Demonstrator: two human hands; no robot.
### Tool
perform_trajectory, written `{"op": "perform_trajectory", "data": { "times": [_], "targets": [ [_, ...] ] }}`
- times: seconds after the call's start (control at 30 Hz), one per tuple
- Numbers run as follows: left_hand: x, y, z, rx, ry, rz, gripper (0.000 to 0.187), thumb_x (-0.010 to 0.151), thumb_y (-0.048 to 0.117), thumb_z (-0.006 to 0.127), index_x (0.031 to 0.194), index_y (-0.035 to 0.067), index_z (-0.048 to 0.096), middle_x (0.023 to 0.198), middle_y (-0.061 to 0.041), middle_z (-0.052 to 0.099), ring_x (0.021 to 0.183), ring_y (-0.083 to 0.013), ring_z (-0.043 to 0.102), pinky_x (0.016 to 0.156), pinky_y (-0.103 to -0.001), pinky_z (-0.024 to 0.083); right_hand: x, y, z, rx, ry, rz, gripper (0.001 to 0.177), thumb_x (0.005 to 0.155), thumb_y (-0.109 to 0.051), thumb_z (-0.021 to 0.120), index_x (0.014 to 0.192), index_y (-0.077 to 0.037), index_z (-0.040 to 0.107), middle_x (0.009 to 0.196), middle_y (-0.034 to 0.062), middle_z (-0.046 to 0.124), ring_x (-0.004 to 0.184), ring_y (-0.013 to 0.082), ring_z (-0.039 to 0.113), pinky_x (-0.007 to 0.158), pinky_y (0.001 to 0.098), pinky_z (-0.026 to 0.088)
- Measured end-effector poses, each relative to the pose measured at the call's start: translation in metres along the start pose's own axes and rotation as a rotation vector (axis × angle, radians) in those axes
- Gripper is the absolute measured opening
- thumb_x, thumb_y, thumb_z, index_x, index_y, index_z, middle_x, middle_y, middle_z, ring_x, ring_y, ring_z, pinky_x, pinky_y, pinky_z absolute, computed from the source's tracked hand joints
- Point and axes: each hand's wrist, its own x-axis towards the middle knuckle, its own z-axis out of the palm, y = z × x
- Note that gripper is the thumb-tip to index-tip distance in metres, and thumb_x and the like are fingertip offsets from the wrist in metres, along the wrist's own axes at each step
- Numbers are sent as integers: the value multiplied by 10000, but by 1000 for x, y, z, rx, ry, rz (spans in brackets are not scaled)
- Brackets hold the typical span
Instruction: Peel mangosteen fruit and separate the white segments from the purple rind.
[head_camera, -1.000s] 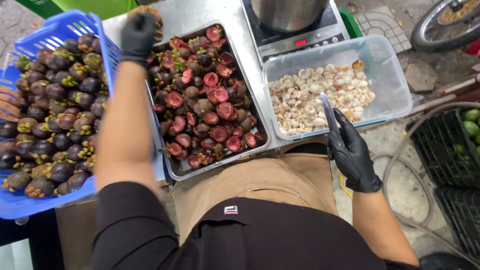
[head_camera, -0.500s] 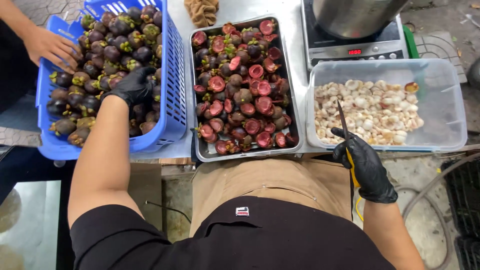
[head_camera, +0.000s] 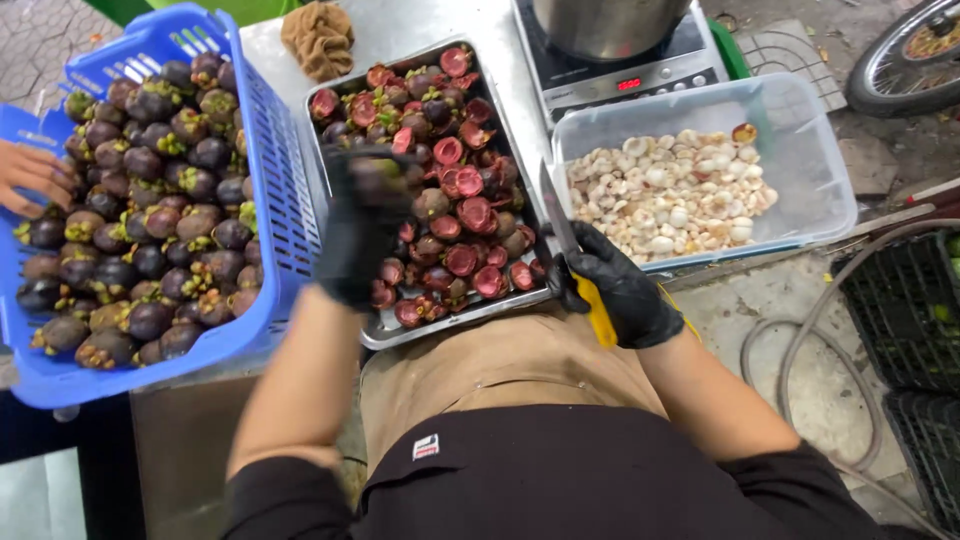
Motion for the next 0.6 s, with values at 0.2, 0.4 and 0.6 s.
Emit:
{"op": "perform_trajectory", "data": {
  "times": [0.2,0.4,0.6],
  "targets": [
    [8,-57,113,-232,40,-60,805,1001,732,372,1216,9,654,911,-45,613,813,-175,553,774,-325,470,24,18,9,-99,-130,-145,665,1147,-433,397,1688,-45,382,777,-10,514,706,101,458,678,254,418],
    [0,-85,103,-12,-90,1,852,1024,762,296,1335,20,578,1127,-61,643,1037,-188,600,982,-331,481,29,-13,42,-248,-173,-214,712,1082,-260,470,1687,-164,106,703,-10,496,608,97,452,611,254,422],
    [-8,-93,111,183,-43,88,639,1095,555,432,1491,54,458,1342,-36,548,1213,-130,547,1100,-319,448,41,7,24,-245,-211,-247,738,1102,-221,503,1715,-175,94,1014,-16,551,627,66,415,581,226,377]
  ]
}}
